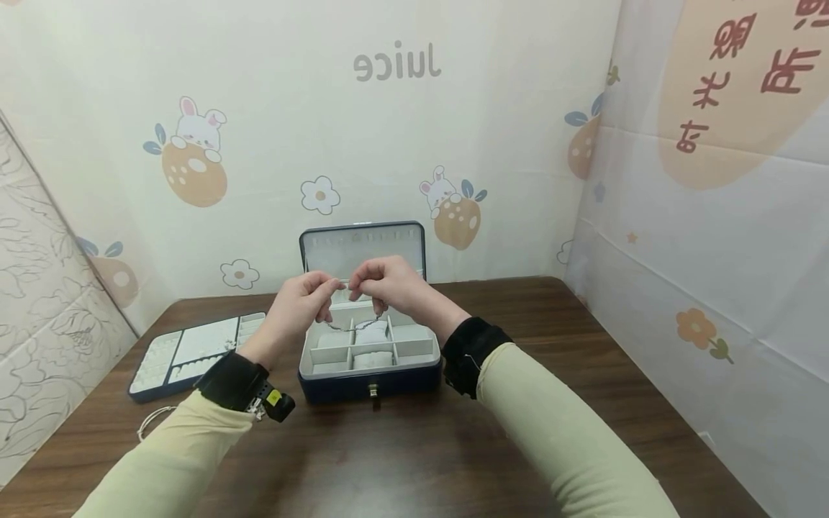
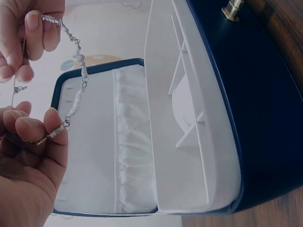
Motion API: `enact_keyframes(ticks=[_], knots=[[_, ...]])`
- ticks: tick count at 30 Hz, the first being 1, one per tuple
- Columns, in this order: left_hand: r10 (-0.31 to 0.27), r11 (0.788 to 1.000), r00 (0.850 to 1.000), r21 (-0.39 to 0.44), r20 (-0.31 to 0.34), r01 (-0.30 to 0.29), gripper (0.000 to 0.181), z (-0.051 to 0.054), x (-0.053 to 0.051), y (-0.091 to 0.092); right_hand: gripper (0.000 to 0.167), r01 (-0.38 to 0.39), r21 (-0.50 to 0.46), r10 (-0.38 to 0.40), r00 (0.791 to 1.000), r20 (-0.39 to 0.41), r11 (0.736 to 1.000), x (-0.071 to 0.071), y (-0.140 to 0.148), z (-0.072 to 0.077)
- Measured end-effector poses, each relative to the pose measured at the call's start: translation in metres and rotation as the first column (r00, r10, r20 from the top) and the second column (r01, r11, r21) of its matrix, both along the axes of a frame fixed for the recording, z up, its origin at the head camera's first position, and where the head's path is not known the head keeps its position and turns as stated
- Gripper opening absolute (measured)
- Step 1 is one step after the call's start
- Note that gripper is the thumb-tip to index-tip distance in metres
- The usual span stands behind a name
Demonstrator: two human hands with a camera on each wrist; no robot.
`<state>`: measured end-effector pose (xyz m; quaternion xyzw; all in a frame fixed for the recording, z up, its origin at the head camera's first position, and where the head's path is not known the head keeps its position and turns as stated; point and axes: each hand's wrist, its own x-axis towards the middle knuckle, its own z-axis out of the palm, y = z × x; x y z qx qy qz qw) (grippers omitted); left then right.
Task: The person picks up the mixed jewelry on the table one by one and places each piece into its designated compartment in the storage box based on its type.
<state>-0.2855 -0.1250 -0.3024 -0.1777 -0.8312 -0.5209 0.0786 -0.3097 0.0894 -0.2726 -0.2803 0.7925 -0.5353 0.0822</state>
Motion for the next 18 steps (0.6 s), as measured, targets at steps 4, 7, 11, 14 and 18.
enact_keyframes(ticks=[4, 7, 11, 14, 18], knots=[[0.023, 1.0, 1.0, -0.016, -0.019, -0.023, 0.023, -0.001, -0.002, -0.002, 0.021, 0.064, 0.051, -0.063, 0.998, -0.02, 0.997, -0.001, -0.003, -0.001], [0.023, 1.0, 0.999, -0.019, -0.029, -0.023, 0.021, -0.002, -0.003, -0.004, 0.022, 0.101, 0.071, -0.099, 0.995, -0.029, 0.992, -0.001, -0.005, -0.001], [0.025, 1.0, 0.999, -0.017, -0.043, -0.026, 0.02, -0.003, -0.005, -0.006, 0.022, 0.126, 0.084, -0.124, 0.992, -0.034, 0.988, -0.001, -0.007, -0.001], [0.014, 1.0, 0.997, -0.02, -0.07, -0.015, 0.02, -0.004, -0.006, -0.008, 0.021, 0.134, 0.088, -0.131, 0.991, -0.037, 0.987, -0.002, -0.008, -0.001], [-0.01, 1.0, 0.995, -0.023, -0.095, 0.008, 0.016, -0.005, -0.008, -0.012, 0.021, 0.144, 0.09, -0.14, 0.989, -0.046, 0.985, -0.005, -0.009, -0.002]])
